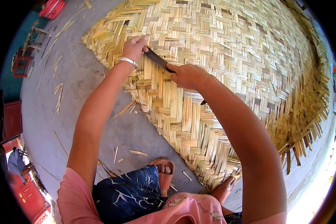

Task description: The person is weaving a large mat using dried palm leaves. They use a knife to trim and adjust the leaves, securing them into the woven structure.

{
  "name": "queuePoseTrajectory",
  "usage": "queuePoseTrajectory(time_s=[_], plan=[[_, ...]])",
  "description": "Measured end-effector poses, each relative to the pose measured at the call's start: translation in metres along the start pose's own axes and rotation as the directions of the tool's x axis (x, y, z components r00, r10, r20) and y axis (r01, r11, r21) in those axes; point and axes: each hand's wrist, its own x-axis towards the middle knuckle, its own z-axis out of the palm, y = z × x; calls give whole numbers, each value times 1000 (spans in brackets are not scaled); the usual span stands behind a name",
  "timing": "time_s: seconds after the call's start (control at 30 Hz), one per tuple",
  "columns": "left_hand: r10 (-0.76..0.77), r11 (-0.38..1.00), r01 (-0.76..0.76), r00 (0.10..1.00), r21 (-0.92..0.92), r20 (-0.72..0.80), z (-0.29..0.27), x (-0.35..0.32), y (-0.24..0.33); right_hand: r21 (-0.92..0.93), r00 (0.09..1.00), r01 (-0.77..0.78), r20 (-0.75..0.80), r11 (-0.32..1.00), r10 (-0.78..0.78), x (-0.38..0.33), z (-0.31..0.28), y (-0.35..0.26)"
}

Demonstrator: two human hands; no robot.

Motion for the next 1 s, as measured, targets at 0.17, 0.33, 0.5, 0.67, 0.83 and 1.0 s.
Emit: queuePoseTrajectory(time_s=[0.17,0.33,0.5,0.67,0.83,1.0], plan=[[161,987,-157,978,-39,134,22,-70,21,12,995,98,24,995,-99,14,8,3],[-268,961,59,420,269,867,-2,-157,44,-35,999,12,-48,999,-14,16,15,18],[-169,984,116,851,136,497,-43,-132,0,648,980,-196,109,736,165,-71,16,-11],[-118,980,107,991,169,60,-21,-45,9,703,988,-95,-17,705,151,-94,18,-16],[-283,942,255,952,218,113,0,-14,5,670,996,-75,13,738,89,-77,9,-31],[-354,935,355,921,18,161,-12,-22,-5,621,998,-35,57,783,-1,-60,-1,-35]])
